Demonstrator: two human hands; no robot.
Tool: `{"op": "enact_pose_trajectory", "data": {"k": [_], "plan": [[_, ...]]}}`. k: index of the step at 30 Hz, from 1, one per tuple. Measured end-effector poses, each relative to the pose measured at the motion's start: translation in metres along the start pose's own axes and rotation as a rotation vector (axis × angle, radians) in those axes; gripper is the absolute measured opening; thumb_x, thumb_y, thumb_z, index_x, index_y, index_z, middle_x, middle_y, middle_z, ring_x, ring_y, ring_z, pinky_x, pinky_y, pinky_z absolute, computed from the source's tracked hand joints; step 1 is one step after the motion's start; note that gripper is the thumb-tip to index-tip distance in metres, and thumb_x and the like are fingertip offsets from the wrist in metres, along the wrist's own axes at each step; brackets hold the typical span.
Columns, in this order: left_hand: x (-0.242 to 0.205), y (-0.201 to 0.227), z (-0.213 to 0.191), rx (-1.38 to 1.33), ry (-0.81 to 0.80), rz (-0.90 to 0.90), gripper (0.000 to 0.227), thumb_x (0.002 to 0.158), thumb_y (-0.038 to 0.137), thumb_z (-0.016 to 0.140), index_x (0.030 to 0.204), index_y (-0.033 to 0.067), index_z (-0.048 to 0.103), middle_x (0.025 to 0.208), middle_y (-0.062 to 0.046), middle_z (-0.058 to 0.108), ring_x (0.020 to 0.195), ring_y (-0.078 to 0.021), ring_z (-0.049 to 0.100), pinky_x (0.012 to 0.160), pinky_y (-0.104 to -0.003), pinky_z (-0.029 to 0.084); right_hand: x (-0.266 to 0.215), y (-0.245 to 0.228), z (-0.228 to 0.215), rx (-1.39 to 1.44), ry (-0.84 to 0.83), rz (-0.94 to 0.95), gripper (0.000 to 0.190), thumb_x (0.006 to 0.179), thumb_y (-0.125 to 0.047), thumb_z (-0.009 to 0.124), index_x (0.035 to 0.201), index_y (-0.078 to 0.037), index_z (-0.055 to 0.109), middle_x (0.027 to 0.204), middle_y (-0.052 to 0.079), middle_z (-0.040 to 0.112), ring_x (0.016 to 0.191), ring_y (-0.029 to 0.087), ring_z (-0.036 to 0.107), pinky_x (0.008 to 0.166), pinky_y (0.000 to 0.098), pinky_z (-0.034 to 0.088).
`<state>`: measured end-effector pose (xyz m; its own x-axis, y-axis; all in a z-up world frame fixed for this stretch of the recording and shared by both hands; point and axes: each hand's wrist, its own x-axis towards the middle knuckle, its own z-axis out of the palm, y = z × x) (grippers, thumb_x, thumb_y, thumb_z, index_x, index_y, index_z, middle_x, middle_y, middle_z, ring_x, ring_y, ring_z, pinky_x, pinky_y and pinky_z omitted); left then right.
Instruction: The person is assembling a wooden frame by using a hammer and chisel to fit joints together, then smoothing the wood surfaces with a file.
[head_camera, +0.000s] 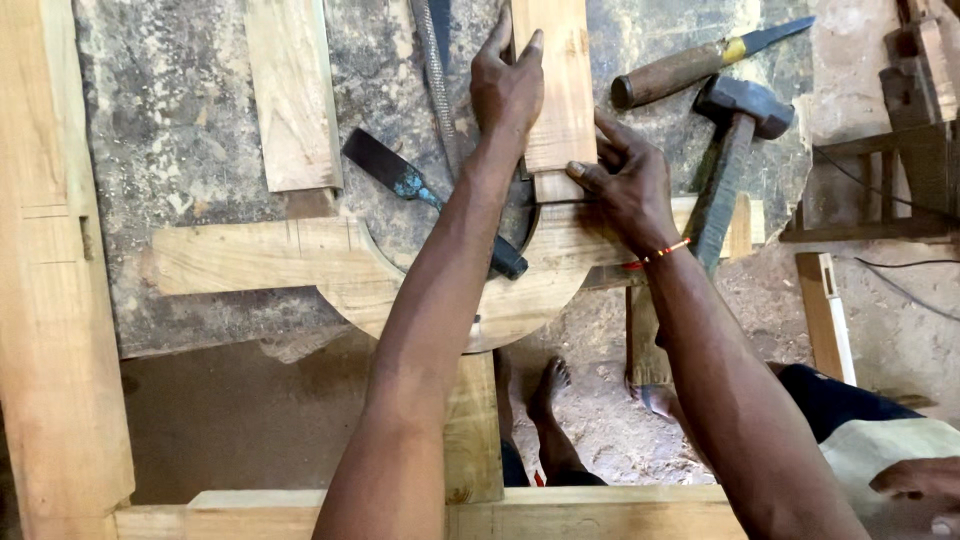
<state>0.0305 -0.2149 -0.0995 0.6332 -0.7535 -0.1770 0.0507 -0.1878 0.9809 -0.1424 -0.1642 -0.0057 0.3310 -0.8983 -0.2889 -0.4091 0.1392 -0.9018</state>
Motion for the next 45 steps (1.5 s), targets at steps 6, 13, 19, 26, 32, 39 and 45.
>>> {"op": "enact_pose_trajectory", "data": {"k": [6, 13, 19, 26, 32, 39, 45], "plan": [[-0.002, -0.003, 0.006, 0.157, -0.005, -0.006, 0.067, 0.096, 0.034, 0.064, 0.155, 0.0157, 0.039, 0.155, -0.014, 0.052, 0.038, -0.0023, 0.042, 0.034, -0.024, 0.047, 0.003, 0.02, -0.003, -0.161, 0.084, -0.129, 0.051, 0.087, -0.001, 0.081, 0.134, -0.001, 0.064, 0.129, 0.017, 0.071, 0.115, 0.021, 0.072, 0.095, 0.0325, 0.058], [0.007, -0.029, 0.023, 0.316, 0.04, 0.053, 0.065, 0.102, 0.04, 0.063, 0.158, 0.016, 0.041, 0.152, -0.014, 0.058, 0.115, -0.0251, 0.067, 0.095, -0.04, 0.056, 0.001, 0.034, -0.004, -0.078, 0.122, -0.199, 0.05, 0.085, 0.001, 0.079, 0.132, 0.0, 0.064, 0.122, 0.018, 0.072, 0.11, 0.022, 0.073, 0.091, 0.0325, 0.059], [-0.01, 0.005, 0.013, 0.451, -0.039, -0.081, 0.065, 0.098, 0.041, 0.064, 0.156, 0.0186, 0.044, 0.139, -0.009, 0.057, 0.118, -0.0245, 0.064, 0.096, -0.041, 0.059, 0.003, 0.041, -0.006, -0.084, 0.119, -0.11, 0.035, 0.087, -0.001, 0.083, 0.12, -0.001, 0.071, 0.113, 0.014, 0.078, 0.101, 0.018, 0.077, 0.089, 0.0283, 0.064], [-0.026, -0.005, -0.002, 0.716, -0.088, 0.236, 0.083, 0.09, 0.042, 0.073, 0.156, 0.0122, 0.034, 0.142, -0.009, 0.046, 0.13, -0.0272, 0.048, 0.116, -0.05, 0.034, 0.02, 0.027, -0.008, -0.363, 0.264, -0.085, 0.021, 0.092, -0.015, 0.086, 0.108, -0.003, 0.079, 0.094, 0.011, 0.079, 0.078, 0.015, 0.074, 0.07, 0.0272, 0.059], [-0.019, -0.037, 0.002, 0.776, -0.053, 0.379, 0.096, 0.091, 0.043, 0.074, 0.158, 0.0064, 0.016, 0.153, -0.019, 0.036, 0.139, -0.0379, 0.038, 0.114, -0.063, 0.028, 0.032, 0.029, -0.019, -0.223, 0.092, 0.019, 0.047, 0.088, -0.019, 0.084, 0.126, 0.004, 0.066, 0.104, 0.015, 0.076, 0.085, 0.019, 0.074, 0.072, 0.0311, 0.062], [0.014, -0.052, -0.012, 0.698, -0.121, 0.44, 0.084, 0.095, 0.05, 0.072, 0.15, 0.0027, 0.03, 0.148, -0.021, 0.046, 0.137, -0.039, 0.045, 0.113, -0.064, 0.032, 0.08, 0.006, -0.007, -0.404, -0.127, -0.236, 0.097, 0.077, -0.019, 0.09, 0.151, 0.008, 0.035, 0.14, 0.027, 0.055, 0.118, 0.037, 0.066, 0.104, 0.0447, 0.057], [0.021, -0.046, -0.029, 0.504, -0.131, 0.42, 0.041, 0.104, 0.05, 0.055, 0.126, 0.0157, 0.063, 0.118, -0.007, 0.074, 0.105, -0.0233, 0.075, 0.097, -0.041, 0.06, 0.103, 0.054, 0.031, -0.702, 0.095, -0.468, 0.128, 0.069, -0.033, 0.092, 0.156, 0.014, 0.011, 0.148, 0.033, 0.036, 0.134, 0.051, 0.05, 0.111, 0.0458, 0.05]]}}
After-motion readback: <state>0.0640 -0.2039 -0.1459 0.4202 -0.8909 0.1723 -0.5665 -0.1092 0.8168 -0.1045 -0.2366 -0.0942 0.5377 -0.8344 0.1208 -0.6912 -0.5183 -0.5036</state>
